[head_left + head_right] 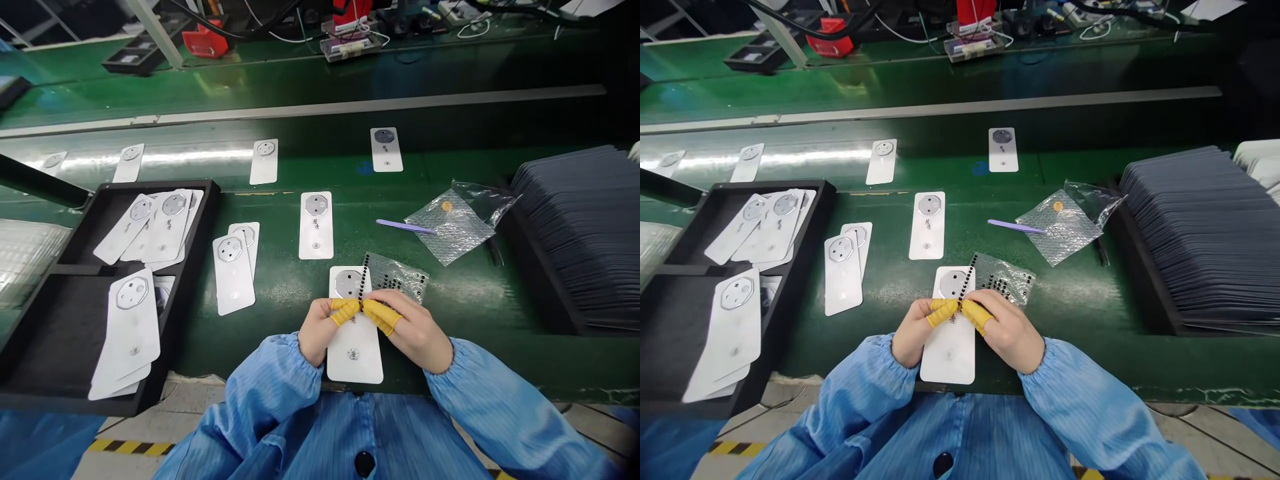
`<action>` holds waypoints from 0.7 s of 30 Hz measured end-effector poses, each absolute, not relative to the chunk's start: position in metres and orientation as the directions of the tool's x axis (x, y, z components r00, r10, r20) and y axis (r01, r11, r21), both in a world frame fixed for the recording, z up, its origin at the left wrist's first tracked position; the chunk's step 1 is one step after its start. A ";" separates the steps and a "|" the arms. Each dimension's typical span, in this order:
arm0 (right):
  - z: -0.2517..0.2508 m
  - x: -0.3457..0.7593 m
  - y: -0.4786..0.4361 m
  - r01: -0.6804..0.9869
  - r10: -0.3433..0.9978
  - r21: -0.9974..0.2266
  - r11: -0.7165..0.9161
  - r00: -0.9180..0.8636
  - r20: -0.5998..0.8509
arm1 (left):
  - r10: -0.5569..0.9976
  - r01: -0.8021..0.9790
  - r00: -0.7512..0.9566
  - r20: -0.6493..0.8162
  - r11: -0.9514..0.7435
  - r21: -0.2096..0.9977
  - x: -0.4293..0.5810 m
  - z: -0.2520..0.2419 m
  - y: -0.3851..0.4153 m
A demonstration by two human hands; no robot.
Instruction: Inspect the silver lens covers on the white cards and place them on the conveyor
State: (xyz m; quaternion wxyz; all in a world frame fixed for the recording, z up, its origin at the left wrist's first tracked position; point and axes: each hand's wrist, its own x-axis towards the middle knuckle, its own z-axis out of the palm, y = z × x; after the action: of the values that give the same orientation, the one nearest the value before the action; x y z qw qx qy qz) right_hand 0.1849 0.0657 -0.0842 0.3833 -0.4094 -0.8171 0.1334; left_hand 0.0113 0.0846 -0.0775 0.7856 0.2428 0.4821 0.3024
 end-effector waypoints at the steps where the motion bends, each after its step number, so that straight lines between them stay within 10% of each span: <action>1: -0.085 0.186 0.065 0.591 0.766 -0.502 0.631 -0.375 0.522 | 0.705 -0.252 0.364 -0.609 0.704 0.664 0.011 -0.078 0.085; 7: -0.094 0.187 0.061 0.653 0.688 -0.292 0.698 -0.500 0.526 | 0.777 -0.158 0.308 -0.548 0.610 0.776 0.013 -0.084 0.080; 13: -0.110 0.182 0.075 0.537 0.869 -0.687 0.489 -0.239 0.433 | 0.826 0.003 0.237 -0.511 0.525 0.851 0.015 -0.096 0.077; 21: -0.105 0.183 0.079 0.523 0.898 -0.744 0.415 -0.104 0.428 | 0.944 -0.197 0.110 -0.311 0.328 0.924 -0.016 -0.062 0.078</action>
State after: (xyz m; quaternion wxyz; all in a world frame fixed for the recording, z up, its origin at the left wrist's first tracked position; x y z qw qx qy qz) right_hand 0.1828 0.0791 -0.1046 0.4469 -0.4984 -0.7127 0.2095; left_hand -0.0160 0.0783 -0.0621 0.6441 0.3741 0.4990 0.4429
